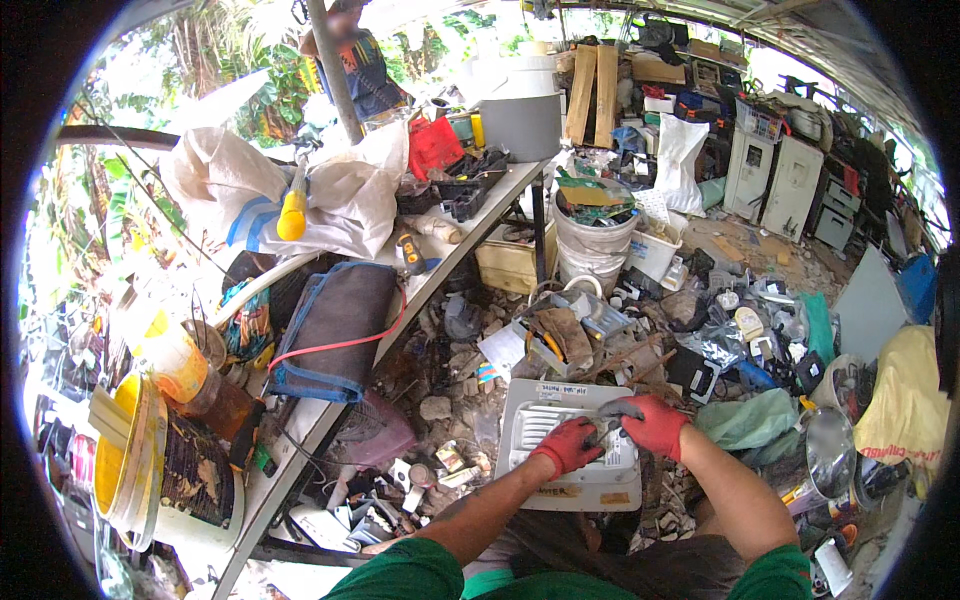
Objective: The person uses a screwdriver to remove screws from the white plastic casing of an electronic device, then picks up a component with a wire and examines it.
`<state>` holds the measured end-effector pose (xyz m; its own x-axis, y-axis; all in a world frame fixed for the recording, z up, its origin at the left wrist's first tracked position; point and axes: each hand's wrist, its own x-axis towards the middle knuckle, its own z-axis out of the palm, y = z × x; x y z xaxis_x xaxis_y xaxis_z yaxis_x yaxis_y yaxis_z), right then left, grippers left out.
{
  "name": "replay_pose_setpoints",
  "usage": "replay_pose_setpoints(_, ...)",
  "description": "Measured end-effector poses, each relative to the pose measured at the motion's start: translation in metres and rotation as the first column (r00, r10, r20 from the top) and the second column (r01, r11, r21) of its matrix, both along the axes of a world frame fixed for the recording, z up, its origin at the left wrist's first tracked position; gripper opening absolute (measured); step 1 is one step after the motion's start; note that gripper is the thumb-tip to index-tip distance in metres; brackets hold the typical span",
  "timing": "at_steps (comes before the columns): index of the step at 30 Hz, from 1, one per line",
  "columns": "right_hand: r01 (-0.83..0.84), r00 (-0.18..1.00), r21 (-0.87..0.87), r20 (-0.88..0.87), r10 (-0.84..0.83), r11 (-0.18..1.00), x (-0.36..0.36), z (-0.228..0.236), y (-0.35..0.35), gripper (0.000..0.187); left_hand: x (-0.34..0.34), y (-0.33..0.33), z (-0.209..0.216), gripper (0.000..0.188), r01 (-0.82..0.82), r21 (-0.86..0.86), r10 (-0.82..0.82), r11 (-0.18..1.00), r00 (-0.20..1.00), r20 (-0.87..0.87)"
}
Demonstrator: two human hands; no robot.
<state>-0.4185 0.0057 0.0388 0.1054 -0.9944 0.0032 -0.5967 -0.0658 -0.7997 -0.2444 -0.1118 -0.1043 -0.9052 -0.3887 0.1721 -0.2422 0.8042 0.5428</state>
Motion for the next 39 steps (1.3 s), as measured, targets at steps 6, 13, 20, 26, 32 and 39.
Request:
replay_pose_setpoints(6,-0.052,0.966,0.07,-0.251,0.068,0.996,0.014,0.032,0.005,0.034,0.011,0.004,0.008,0.05,-0.046,0.043,0.042,0.998,0.995,0.092)
replay_pose_setpoints(13,-0.047,0.9,-0.332,-0.422,-0.104,0.942,0.005,0.042,0.004,0.031,0.012,-0.003,0.008,0.048,0.092,0.044,-0.09,0.995,0.995,-0.039)
replay_pose_setpoints(20,0.493,0.848,-0.35,0.398,-0.35,0.796,-0.037,0.04,0.04,0.029,0.015,-0.009,0.005,0.05,0.066,0.082,-0.074,0.994,0.993,0.094)
replay_pose_setpoints(26,0.494,0.03,0.194,0.97,-0.239,0.848,-0.102,-0.098,0.151,0.032,0.0,0.003,0.009,0.066,-0.014,0.135,-0.003,0.991,0.992,0.126)
replay_pose_setpoints(32,0.615,0.231,0.204,0.877,-0.421,0.762,-0.101,-0.101,0.144,0.03,0.02,-0.008,0.001,0.052,0.015,0.077,-0.018,0.997,0.999,0.042)
replay_pose_setpoints(39,0.742,0.163,0.327,0.759,-0.63,0.586,-0.095,-0.102,0.14,0.032,0.006,0.009,0.025,0.047,-0.006,-0.003,0.005,1.0,0.989,-0.146)
